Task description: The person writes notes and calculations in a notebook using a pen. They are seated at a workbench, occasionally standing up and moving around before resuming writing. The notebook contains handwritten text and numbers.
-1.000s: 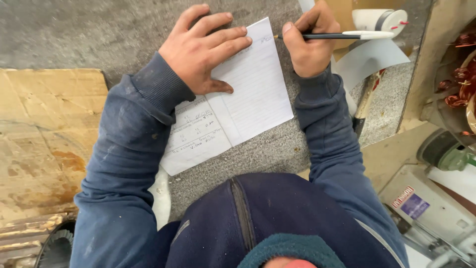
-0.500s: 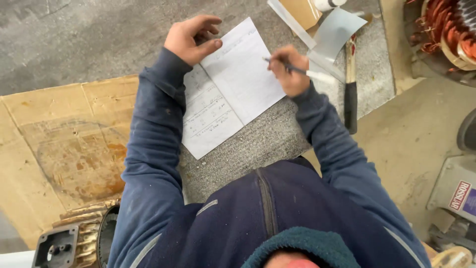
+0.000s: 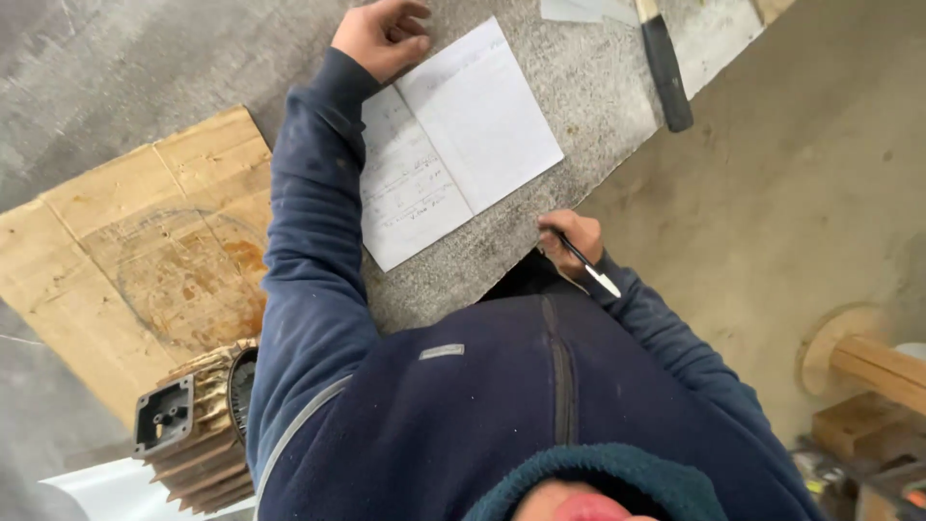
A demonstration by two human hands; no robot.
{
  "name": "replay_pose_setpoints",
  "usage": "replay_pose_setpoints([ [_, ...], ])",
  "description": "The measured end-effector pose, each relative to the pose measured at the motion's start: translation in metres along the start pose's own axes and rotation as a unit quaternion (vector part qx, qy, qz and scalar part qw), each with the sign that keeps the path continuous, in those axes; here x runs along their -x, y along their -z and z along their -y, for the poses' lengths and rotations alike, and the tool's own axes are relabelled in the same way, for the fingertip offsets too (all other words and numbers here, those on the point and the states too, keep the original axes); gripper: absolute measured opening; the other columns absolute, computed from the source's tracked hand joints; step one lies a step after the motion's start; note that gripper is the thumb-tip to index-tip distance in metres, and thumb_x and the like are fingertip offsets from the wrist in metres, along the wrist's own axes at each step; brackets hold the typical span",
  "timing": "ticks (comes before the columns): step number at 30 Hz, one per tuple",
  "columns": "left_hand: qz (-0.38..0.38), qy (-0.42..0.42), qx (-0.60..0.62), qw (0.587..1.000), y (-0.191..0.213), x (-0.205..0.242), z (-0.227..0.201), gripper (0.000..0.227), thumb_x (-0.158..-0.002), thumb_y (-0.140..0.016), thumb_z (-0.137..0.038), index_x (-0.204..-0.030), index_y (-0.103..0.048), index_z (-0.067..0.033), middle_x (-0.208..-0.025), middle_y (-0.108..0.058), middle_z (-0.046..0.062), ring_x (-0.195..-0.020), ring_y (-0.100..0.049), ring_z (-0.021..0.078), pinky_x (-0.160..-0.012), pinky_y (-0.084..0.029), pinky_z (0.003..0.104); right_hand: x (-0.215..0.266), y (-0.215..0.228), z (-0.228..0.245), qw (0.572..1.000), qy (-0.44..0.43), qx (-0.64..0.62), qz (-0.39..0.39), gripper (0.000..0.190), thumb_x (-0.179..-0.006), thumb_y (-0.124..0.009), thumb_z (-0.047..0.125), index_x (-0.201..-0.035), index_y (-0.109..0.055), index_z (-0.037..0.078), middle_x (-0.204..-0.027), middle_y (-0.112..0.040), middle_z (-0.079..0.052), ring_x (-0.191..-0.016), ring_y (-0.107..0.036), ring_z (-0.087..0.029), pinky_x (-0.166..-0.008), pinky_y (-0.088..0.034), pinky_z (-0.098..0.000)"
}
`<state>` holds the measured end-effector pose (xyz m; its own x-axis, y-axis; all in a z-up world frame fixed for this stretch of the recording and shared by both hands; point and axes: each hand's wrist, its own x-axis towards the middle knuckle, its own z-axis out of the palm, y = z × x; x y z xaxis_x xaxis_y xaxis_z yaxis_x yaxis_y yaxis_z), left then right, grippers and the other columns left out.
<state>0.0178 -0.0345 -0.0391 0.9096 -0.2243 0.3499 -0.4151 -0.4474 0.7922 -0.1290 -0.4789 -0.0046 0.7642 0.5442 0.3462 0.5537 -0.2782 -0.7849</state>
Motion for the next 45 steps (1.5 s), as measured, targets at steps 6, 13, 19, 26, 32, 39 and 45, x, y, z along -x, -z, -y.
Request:
replay_pose_setpoints([
  [6, -0.023, 0.01, 0.242, 0.97, 0.003, 0.0, 0.023, 0.036, -0.109, -0.069, -0.013, -0.137, -0.054, 0.0027, -0.128, -0.062, 0.017, -0.123, -0.062, 0.027, -0.105, -0.052, 0.038, 0.096, 0.04, -0.067, 0.972, 0.016, 0.214, -0.097, 0.019, -0.107, -0.06, 0.017, -0.119, -0.071, 0.007, -0.099, -0.074, -0.015, -0.075, -0.07, -0.031, -0.071, -0.055, -0.0398],
  [13, 0.049, 0.159, 0.051, 0.985, -0.007, 0.001, 0.027, 0.039, -0.106, -0.071, -0.024, -0.137, -0.059, -0.0039, -0.13, -0.064, 0.015, -0.118, -0.062, 0.0273, -0.1, -0.054, 0.039, 0.277, 0.095, -0.237, 0.819, -0.522, 0.21, -0.113, 0.044, -0.101, -0.05, 0.054, -0.098, -0.073, 0.017, -0.082, -0.072, -0.013, -0.083, -0.068, -0.038, -0.074, -0.05, -0.0518],
  [19, -0.015, 0.164, -0.266, 0.95, -0.212, 0.09, -0.17, 0.065, -0.083, -0.08, -0.045, -0.137, -0.058, -0.0151, -0.141, -0.056, 0.015, -0.127, -0.055, 0.0364, -0.103, -0.047, 0.051, 0.337, 0.121, -0.233, 0.774, -0.622, 0.114, 0.026, 0.036, -0.095, -0.061, 0.048, -0.098, -0.074, 0.015, -0.075, -0.073, -0.008, -0.068, -0.069, -0.024, -0.072, -0.054, -0.0394],
  [26, 0.241, 0.198, 0.127, 0.942, -0.524, 0.169, -0.268, 0.053, -0.089, -0.051, -0.084, -0.121, -0.067, -0.0449, -0.121, -0.073, -0.011, -0.117, -0.068, 0.0217, -0.102, -0.056, 0.043, 0.366, 0.18, -0.328, 0.813, -0.476, 0.151, 0.299, 0.044, -0.102, -0.063, 0.055, -0.13, -0.07, 0.022, -0.123, -0.074, -0.009, -0.125, -0.062, -0.031, -0.111, -0.044, -0.0469],
  [32, 0.247, 0.34, -0.254, 0.871, -0.463, 0.192, -0.265, 0.06, -0.084, -0.061, -0.072, -0.129, -0.061, -0.0312, -0.115, -0.072, 0.0, -0.109, -0.07, 0.0263, -0.092, -0.05, 0.047, 0.262, 0.212, -0.359, 0.833, -0.402, 0.216, 0.312, 0.057, -0.097, -0.058, 0.072, -0.099, -0.075, 0.018, -0.076, -0.074, -0.007, -0.095, -0.072, -0.031, -0.09, -0.053, -0.0459],
  [39, 0.271, 0.345, -0.078, 0.895, -0.453, 0.193, -0.267, 0.042, -0.104, -0.043, -0.048, -0.137, -0.058, -0.0266, -0.127, -0.071, 0.009, -0.12, -0.067, 0.034, -0.102, -0.053, 0.05, 0.14, 0.18, -0.321, 0.933, -0.248, 0.199, 0.167, 0.045, -0.102, -0.07, 0.051, -0.091, -0.073, 0.007, -0.076, -0.07, -0.016, -0.081, -0.07, -0.038, -0.074, -0.053, -0.047],
  [45, 0.282, 0.251, -0.181, 0.908, -0.349, 0.146, -0.253, 0.043, -0.099, -0.059, -0.04, -0.14, -0.054, -0.0287, -0.126, -0.069, 0.002, -0.12, -0.067, 0.0274, -0.098, -0.054, 0.046, 0.048, 0.104, -0.171, 0.993, -0.056, 0.105, -0.002, 0.039, -0.097, -0.073, 0.034, -0.067, -0.058, 0.014, -0.051, -0.054, -0.01, -0.054, -0.062, -0.03, -0.051, -0.047, -0.0326],
])
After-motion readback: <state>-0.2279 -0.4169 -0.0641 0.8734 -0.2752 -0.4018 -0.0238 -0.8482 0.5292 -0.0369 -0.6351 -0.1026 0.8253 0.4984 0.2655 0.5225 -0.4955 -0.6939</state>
